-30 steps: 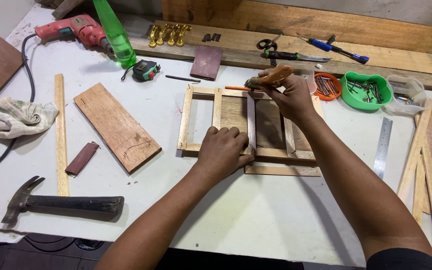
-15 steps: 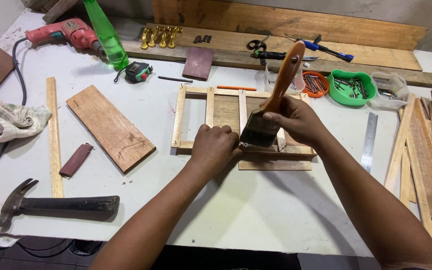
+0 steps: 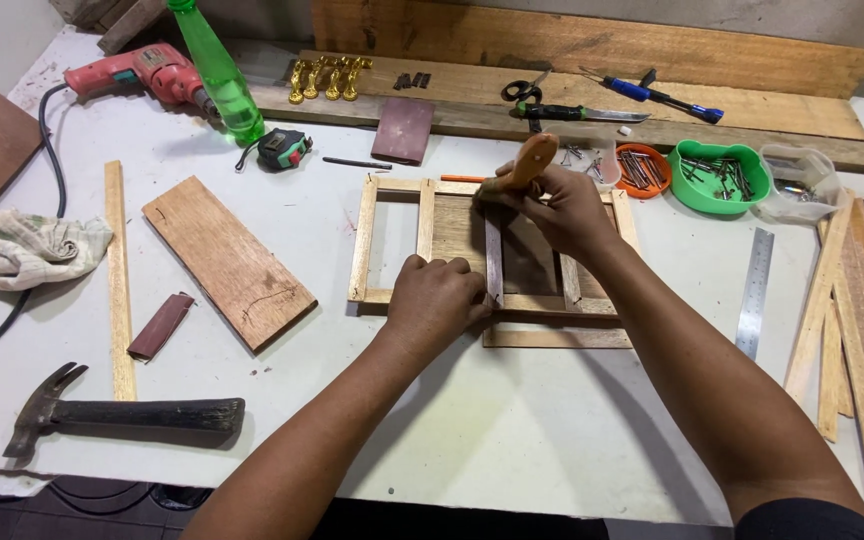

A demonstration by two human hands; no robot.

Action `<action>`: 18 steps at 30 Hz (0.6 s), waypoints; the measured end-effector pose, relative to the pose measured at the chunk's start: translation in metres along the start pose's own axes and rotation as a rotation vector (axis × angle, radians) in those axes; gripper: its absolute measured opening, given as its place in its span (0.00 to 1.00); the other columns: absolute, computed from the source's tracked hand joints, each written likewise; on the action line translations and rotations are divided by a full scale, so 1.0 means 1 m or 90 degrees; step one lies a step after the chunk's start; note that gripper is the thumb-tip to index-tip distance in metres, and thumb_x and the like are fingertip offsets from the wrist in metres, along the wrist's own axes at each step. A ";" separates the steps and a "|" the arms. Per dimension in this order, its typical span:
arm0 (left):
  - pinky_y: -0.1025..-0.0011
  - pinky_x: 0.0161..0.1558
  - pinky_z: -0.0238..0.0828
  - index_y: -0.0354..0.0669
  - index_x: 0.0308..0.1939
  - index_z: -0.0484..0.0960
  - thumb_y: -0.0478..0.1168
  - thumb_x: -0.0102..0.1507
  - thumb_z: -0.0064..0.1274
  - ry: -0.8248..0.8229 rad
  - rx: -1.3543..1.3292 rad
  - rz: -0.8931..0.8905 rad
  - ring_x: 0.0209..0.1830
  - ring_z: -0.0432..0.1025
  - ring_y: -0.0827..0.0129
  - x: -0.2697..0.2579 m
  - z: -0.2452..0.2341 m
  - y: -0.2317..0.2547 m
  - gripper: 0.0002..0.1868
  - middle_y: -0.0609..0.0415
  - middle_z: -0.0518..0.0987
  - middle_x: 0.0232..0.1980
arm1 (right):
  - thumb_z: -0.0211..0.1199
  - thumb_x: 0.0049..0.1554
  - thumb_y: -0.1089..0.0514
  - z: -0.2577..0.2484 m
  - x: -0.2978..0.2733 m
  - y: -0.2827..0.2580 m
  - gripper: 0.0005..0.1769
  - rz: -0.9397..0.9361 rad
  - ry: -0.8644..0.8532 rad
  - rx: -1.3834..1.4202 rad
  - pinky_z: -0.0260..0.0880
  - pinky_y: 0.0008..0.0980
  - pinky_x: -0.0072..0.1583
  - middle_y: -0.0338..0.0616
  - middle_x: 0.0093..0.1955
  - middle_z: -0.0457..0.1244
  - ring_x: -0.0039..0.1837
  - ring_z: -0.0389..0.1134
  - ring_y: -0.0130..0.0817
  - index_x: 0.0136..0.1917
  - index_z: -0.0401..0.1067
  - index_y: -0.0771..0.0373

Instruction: Sand small wooden strips and a wooden base using sandpaper.

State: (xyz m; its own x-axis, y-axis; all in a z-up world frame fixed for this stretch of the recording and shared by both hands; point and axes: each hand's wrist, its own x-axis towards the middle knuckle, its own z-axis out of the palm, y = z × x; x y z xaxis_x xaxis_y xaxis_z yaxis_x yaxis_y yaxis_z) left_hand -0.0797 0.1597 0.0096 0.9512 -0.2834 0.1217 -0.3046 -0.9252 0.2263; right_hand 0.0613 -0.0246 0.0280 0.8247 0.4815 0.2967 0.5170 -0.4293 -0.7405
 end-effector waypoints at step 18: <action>0.61 0.46 0.65 0.50 0.40 0.86 0.55 0.60 0.62 0.010 0.013 -0.004 0.37 0.76 0.66 -0.004 -0.002 0.004 0.15 0.57 0.81 0.36 | 0.66 0.60 0.55 -0.006 -0.016 0.011 0.17 0.107 -0.095 0.123 0.72 0.30 0.59 0.38 0.54 0.71 0.57 0.71 0.27 0.61 0.73 0.61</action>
State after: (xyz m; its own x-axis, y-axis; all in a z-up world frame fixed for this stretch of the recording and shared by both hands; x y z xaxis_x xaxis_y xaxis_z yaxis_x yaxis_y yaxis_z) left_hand -0.0852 0.1577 0.0118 0.9523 -0.2737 0.1352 -0.2973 -0.9322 0.2067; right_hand 0.0553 -0.0416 0.0190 0.8447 0.5294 0.0792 0.3111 -0.3652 -0.8774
